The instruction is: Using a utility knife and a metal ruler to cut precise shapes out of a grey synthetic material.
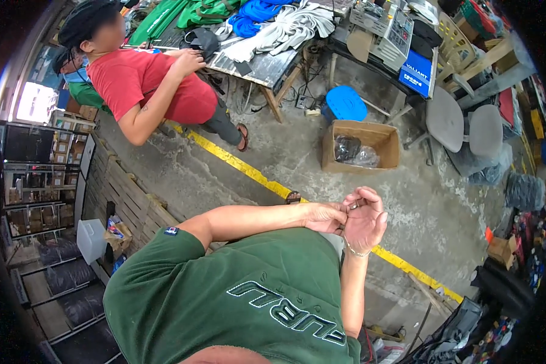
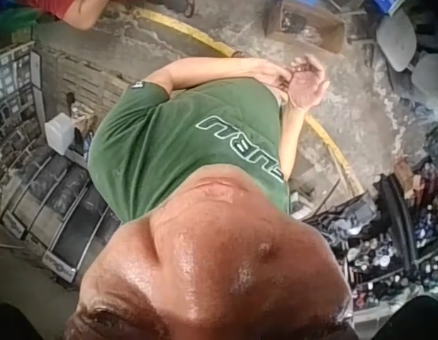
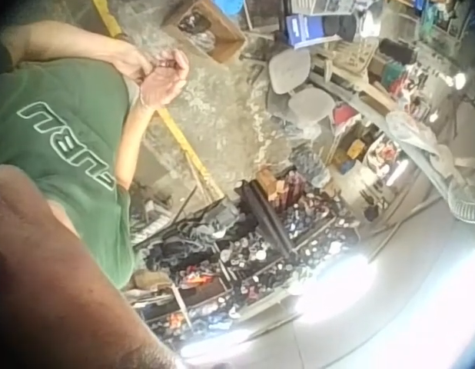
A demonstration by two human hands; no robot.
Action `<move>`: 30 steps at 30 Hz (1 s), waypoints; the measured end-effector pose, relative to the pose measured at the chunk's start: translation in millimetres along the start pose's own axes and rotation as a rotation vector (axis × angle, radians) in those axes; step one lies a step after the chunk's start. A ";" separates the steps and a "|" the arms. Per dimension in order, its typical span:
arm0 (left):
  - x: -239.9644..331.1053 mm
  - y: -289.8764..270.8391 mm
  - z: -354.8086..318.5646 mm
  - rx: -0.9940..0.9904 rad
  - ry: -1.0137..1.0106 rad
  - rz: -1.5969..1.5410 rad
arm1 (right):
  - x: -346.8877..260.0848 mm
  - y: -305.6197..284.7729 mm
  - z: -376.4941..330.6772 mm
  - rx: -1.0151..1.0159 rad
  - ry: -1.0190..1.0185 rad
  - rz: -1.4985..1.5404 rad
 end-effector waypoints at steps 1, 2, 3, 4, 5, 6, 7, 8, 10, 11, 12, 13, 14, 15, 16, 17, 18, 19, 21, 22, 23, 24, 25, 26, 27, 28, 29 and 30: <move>-2.6 0.6 2.8 0.004 0.002 0.011 | -0.9 -4.7 -2.3 -0.002 0.002 0.004; -4.3 1.7 8.1 0.006 0.002 0.016 | -2.7 -11.3 -3.1 0.000 -0.002 0.011; -6.8 2.3 13.6 0.018 0.004 0.020 | -4.9 -18.3 -4.6 0.003 -0.006 0.018; -9.9 2.9 19.7 0.031 0.003 0.024 | -7.4 -26.1 -5.9 0.006 -0.011 0.023; -13.8 5.9 30.1 0.032 -0.020 0.034 | -13.6 -36.4 -6.9 0.015 -0.017 0.020; -15.7 8.0 41.0 0.046 -0.008 0.054 | -20.4 -48.1 -8.0 0.031 -0.025 0.016; -18.6 10.1 52.7 0.060 -0.003 0.075 | -26.4 -60.7 -8.7 0.060 -0.047 0.013; -22.4 15.4 66.2 0.111 0.020 0.106 | -33.3 -73.5 -8.6 0.049 -0.034 0.044; -38.9 11.9 103.2 0.082 -0.047 0.122 | -56.7 -102.7 -13.9 0.045 -0.051 0.078; -46.6 11.6 122.3 0.061 -0.064 0.123 | -69.8 -118.2 -17.6 0.054 -0.081 0.082; -51.0 16.1 138.1 0.080 -0.058 0.140 | -83.7 -128.2 -17.7 0.059 -0.085 0.035; -58.8 19.0 152.8 0.095 -0.054 0.153 | -96.6 -140.5 -20.2 0.071 -0.079 -0.015; -66.2 21.4 169.3 0.124 -0.069 0.212 | -108.6 -155.0 -23.8 0.101 -0.050 -0.037; -72.8 24.0 185.6 0.146 -0.070 0.274 | -118.2 -170.6 -26.3 0.121 -0.015 -0.052; -82.2 24.2 200.3 0.180 -0.092 0.287 | -128.4 -188.2 -28.7 0.133 -0.078 -0.064; -92.5 24.6 216.4 0.212 -0.090 0.301 | -139.6 -207.9 -33.5 0.121 -0.132 -0.081; -107.1 25.9 237.6 0.180 -0.148 0.321 | -149.0 -230.6 -44.2 0.186 -0.129 -0.061; -118.2 26.0 256.0 0.179 -0.205 0.345 | -155.2 -247.0 -54.1 0.242 -0.122 -0.033; -138.3 30.9 294.6 0.157 -0.248 0.370 | -174.0 -283.6 -73.9 0.355 -0.173 -0.006; -150.3 32.2 313.8 0.164 -0.319 0.322 | -182.9 -302.2 -79.7 0.394 -0.184 -0.013; -160.7 33.8 329.4 0.179 -0.391 0.274 | -190.3 -318.8 -84.1 0.434 -0.191 -0.014; -165.6 38.3 347.8 0.136 -0.404 0.231 | -195.4 -334.2 -83.7 0.432 -0.202 -0.018; -166.7 34.3 367.9 0.130 -0.406 0.239 | -200.4 -351.6 -81.3 0.430 -0.207 -0.007; -170.0 32.3 386.2 0.114 -0.462 0.258 | -207.5 -366.3 -75.3 0.436 -0.207 0.007; -170.2 30.0 405.8 0.099 -0.519 0.276 | -214.9 -383.9 -66.0 0.445 -0.212 0.009; -165.0 26.0 428.5 0.122 -0.517 0.301 | -223.9 -403.1 -55.8 0.450 -0.227 -0.020; -163.8 24.5 455.6 0.130 -0.529 0.289 | -235.1 -422.6 -48.7 0.459 -0.230 -0.049; -163.5 23.4 481.0 0.134 -0.540 0.289 | -249.2 -442.6 -42.8 0.478 -0.215 -0.043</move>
Point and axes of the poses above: each hand's wrist, its own z-axis towards the middle knuckle, its own y-axis out of the palm, x = y × z, the point moved 5 cm from there along z, towards the middle knuckle, and after that the axes turned 15 degrees about -z, right-handed, at the moved point
